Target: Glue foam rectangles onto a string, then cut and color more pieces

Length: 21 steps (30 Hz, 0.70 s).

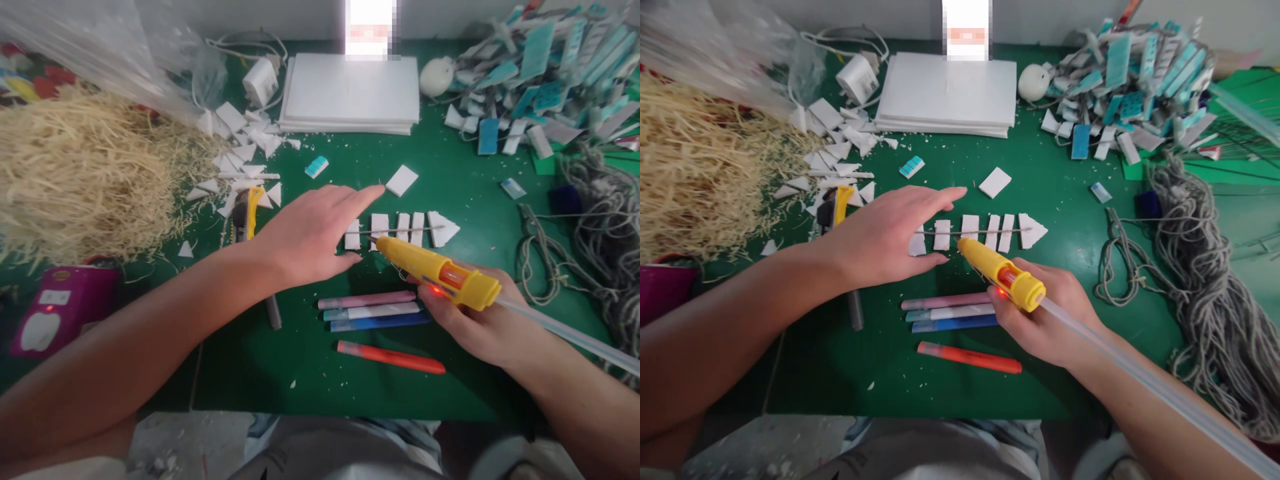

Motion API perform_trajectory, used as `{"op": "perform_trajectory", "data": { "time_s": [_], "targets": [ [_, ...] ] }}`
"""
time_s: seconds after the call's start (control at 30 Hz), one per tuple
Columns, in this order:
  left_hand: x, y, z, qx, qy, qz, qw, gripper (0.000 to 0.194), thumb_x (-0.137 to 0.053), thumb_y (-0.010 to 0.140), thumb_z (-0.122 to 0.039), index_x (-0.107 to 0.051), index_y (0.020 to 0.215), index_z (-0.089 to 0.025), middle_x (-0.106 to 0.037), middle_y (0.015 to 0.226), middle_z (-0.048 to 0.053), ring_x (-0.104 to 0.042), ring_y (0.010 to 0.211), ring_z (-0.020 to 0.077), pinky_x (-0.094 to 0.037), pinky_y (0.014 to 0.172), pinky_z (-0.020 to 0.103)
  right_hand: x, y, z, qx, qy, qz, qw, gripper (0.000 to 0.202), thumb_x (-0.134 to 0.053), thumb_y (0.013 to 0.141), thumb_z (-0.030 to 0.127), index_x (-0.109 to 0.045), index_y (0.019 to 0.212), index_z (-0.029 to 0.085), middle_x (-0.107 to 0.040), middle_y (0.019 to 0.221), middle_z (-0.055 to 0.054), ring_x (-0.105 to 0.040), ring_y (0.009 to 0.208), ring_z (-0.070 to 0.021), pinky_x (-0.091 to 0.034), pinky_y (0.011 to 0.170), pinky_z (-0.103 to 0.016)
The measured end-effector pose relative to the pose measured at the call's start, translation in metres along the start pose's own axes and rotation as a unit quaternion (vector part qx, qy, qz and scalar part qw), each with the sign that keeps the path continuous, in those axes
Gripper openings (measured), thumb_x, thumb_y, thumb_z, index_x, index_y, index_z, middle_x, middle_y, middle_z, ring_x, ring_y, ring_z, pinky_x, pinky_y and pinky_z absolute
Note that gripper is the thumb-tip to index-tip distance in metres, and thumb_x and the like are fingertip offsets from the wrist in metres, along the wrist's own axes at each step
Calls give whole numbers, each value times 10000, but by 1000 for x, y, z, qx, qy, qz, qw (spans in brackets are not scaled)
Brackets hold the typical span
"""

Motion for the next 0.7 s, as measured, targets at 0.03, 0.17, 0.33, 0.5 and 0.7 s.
{"op": "perform_trajectory", "data": {
  "time_s": [0.03,0.17,0.33,0.5,0.7],
  "targets": [
    [2,-3,4,15,8,11,1000,825,-716,876,-314,-323,1593,-206,-639,1387,121,-606,1278,322,-512,1059,444,0,2,2,2,0,7,1000,268,-549,966,280,-607,712,219,-673,649,-15,-586,485,-130,-439,469,-261],
    [8,-14,22,75,48,65,994,893,-714,875,-376,-256,1631,-253,-638,1386,108,-604,1280,340,-524,1033,449,1,6,6,14,10,8,1000,251,-537,962,279,-605,730,212,-657,632,-16,-580,469,-129,-437,449,-258],
    [24,-29,36,117,110,96,982,974,-739,854,-360,-184,1652,-312,-655,1326,103,-650,1166,355,-566,902,440,1,6,8,26,11,-5,1000,231,-537,956,268,-606,743,210,-678,654,-30,-608,480,-143,-453,449,-262],
    [28,-38,44,115,188,93,971,1004,-744,809,-307,-202,1654,-271,-700,1128,100,-689,955,301,-547,722,348,-1,8,10,35,-1,2,999,225,-530,939,235,-593,724,213,-645,608,-9,-586,446,-128,-449,432,-245],
    [16,-38,47,72,178,61,980,950,-722,825,-358,-242,1641,-287,-703,1069,81,-699,909,292,-534,735,350,-1,9,10,40,-12,2,999,241,-527,957,250,-594,729,212,-698,651,-37,-637,472,-149,-458,427,-253]
  ]
}}
Point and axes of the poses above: each hand's wrist, its own y-axis towards the middle knuckle, its own x-axis out of the back of the hand, z = x × y, the point moved 8 cm from there along y, towards the middle knuckle
